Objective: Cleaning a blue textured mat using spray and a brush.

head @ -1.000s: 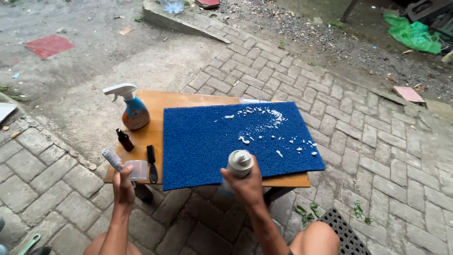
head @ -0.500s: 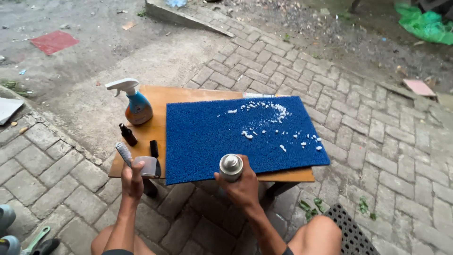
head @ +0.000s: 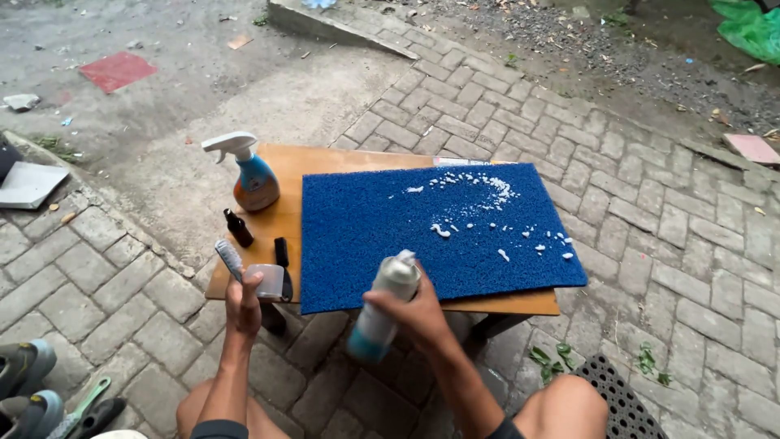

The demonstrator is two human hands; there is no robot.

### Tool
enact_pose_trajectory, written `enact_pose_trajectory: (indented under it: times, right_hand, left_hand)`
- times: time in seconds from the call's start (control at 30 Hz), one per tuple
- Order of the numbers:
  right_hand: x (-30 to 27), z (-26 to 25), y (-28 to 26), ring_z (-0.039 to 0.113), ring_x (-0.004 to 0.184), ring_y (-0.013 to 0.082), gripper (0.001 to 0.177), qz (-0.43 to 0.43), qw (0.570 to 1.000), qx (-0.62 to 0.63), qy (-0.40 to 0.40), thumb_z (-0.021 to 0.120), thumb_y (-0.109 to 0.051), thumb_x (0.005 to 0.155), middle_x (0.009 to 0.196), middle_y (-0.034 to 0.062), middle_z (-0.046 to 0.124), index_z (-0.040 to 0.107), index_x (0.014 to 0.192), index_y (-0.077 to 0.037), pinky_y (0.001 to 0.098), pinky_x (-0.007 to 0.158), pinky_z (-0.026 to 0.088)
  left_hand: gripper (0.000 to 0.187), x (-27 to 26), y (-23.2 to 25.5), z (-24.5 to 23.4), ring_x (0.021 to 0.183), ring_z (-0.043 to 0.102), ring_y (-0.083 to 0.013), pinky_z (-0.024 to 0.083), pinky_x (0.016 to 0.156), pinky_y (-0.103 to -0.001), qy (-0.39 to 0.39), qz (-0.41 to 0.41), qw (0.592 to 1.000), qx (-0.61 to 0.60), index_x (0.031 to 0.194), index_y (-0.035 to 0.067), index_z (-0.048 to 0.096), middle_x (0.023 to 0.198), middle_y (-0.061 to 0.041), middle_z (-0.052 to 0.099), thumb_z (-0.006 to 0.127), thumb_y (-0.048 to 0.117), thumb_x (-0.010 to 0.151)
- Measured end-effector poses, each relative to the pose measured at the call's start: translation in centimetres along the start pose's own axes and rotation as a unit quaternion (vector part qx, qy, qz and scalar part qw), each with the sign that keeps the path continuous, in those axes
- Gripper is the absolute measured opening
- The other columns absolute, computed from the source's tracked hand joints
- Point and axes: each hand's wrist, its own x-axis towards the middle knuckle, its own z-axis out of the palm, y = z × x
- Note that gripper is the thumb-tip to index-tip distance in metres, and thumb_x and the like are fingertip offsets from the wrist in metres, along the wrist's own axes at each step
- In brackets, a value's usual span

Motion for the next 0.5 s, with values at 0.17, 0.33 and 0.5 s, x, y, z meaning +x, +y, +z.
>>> enact_pose_trajectory:
  times: [0.17,0.33,0.5]
  right_hand:
    - [-0.5,-0.4,-3.5,0.077,0.093,0.0265,0.059,-0.027,0.997,0.031,-0.064,0.085,-0.039,0.072,0.098,0.0109,0.074,0.060,0.114,-0.006,0.0457,0.079,0.065]
    - [0.1,2.0,3.8,0.072,0.087,0.0311,0.050,0.227,0.760,0.567,-0.225,0.066,-0.044,0.093,0.097,0.0158,0.069,0.053,0.119,-0.004,0.0500,0.080,0.061]
    - [-0.2,1.9,1.6,0.075,0.084,0.0333,0.061,0.258,0.698,0.655,-0.127,0.050,-0.050,0.085,0.089,0.0186,0.070,0.052,0.115,0.004,0.0586,0.074,0.064]
  left_hand:
    - [0.036,-0.1,-0.7,-0.2,0.078,0.053,-0.0144,0.047,0.070,-0.030,0.005,0.012,1.000,-0.011,0.103,0.002,0.052,0.085,-0.004,0.053,0.057,0.036,0.092]
    - [0.036,0.1,-0.5,0.0,0.077,0.053,-0.0151,0.046,0.071,-0.030,0.000,0.013,1.000,-0.004,0.101,0.001,0.054,0.085,-0.004,0.056,0.056,0.037,0.092]
    - [0.036,0.7,-0.9,-0.3,0.077,0.054,-0.0155,0.047,0.070,-0.030,-0.002,0.026,1.000,0.000,0.097,0.001,0.054,0.084,-0.004,0.055,0.057,0.037,0.093]
